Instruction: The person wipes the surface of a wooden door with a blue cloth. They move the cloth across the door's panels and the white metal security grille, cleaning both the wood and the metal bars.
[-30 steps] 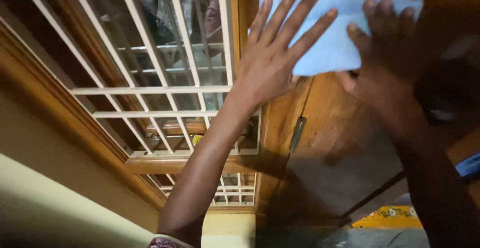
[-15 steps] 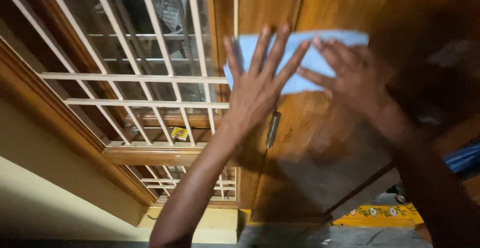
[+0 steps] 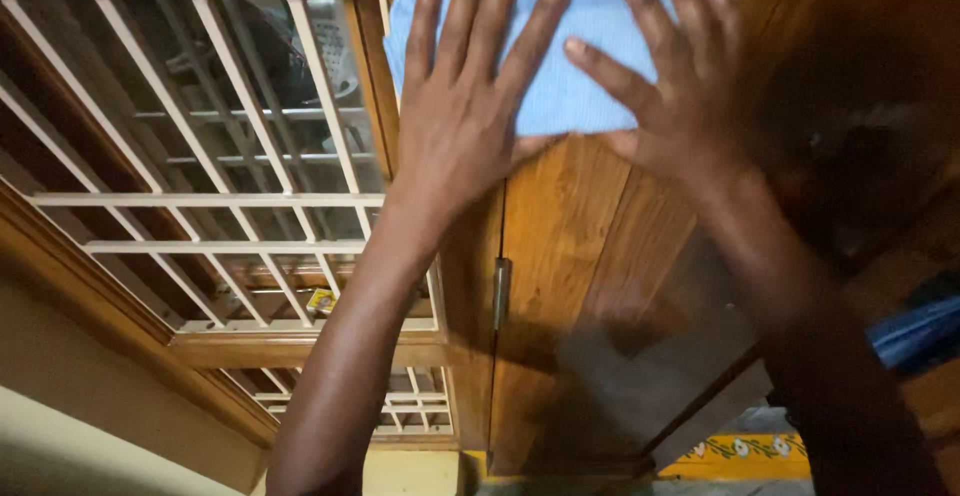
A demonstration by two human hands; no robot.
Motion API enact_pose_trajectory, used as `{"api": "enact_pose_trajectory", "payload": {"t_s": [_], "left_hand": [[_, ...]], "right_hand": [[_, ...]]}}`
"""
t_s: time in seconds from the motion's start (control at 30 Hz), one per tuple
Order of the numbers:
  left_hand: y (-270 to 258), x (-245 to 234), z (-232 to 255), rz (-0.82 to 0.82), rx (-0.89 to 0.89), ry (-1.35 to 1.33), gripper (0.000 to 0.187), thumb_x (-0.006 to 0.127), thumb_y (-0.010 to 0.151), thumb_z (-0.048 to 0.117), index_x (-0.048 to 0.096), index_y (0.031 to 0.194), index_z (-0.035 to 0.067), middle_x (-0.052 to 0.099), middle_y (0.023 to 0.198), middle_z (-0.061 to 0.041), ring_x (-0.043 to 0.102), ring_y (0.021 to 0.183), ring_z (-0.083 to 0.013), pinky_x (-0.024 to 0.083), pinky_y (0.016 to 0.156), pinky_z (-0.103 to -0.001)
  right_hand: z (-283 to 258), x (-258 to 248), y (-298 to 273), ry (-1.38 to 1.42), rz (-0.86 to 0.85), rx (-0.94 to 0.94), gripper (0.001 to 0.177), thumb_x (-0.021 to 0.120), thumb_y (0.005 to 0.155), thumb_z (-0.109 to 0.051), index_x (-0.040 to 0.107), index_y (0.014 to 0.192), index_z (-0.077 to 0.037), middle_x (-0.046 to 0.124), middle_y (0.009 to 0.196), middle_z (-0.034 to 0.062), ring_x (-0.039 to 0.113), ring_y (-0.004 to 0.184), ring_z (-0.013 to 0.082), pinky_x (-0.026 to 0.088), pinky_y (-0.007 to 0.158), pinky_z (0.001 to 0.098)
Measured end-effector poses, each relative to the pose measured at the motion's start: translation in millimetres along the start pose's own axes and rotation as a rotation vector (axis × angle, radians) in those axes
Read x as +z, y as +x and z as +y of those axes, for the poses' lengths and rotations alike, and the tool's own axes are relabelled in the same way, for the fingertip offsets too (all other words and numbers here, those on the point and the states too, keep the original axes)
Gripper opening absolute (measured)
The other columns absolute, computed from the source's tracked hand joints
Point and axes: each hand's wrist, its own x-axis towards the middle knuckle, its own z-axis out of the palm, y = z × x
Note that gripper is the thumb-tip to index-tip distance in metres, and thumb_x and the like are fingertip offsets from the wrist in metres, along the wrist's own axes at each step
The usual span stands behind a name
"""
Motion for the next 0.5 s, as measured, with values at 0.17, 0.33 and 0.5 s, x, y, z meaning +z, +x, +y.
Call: {"api": "enact_pose_trajectory", "payload": {"t_s": [0.17,0.33,0.5], "left_hand": [[-23,38,-8,0.123,0.064,-0.008,0.125,0.089,0.071,0.059,0.021,0.169,0.022,0.015,0.175,-0.011,0.012,0.163,-0.0292,0.01,0.136,-0.052],[-60,49,-3,0.046,0.047,0.005,0.121,0.094,0.066,0.048,0.032,0.167,0.023,0.025,0.175,-0.01,0.021,0.163,-0.0285,0.015,0.136,-0.052],[-102,63,7,0.119,0.065,-0.004,0.107,0.091,0.077,0.049,0.039,0.166,0.023,0.031,0.172,-0.01,0.025,0.16,-0.0285,0.018,0.133,-0.053]], "right_hand": [[-13,26,-31,-0.065,0.112,-0.001,0.076,0.069,0.096,-0.055,0.044,0.166,-0.041,0.031,0.175,0.0108,0.025,0.161,0.0338,0.02,0.133,0.054],[-42,41,-52,-0.032,0.172,-0.026,0.068,0.067,0.104,-0.057,0.042,0.165,-0.04,0.035,0.171,0.0126,0.028,0.157,0.0351,0.019,0.13,0.0539],[-87,35,-74,-0.028,0.164,-0.009,0.057,0.056,0.111,-0.062,0.039,0.162,-0.044,0.033,0.169,0.0065,0.031,0.155,0.0316,0.019,0.13,0.0518]]}}
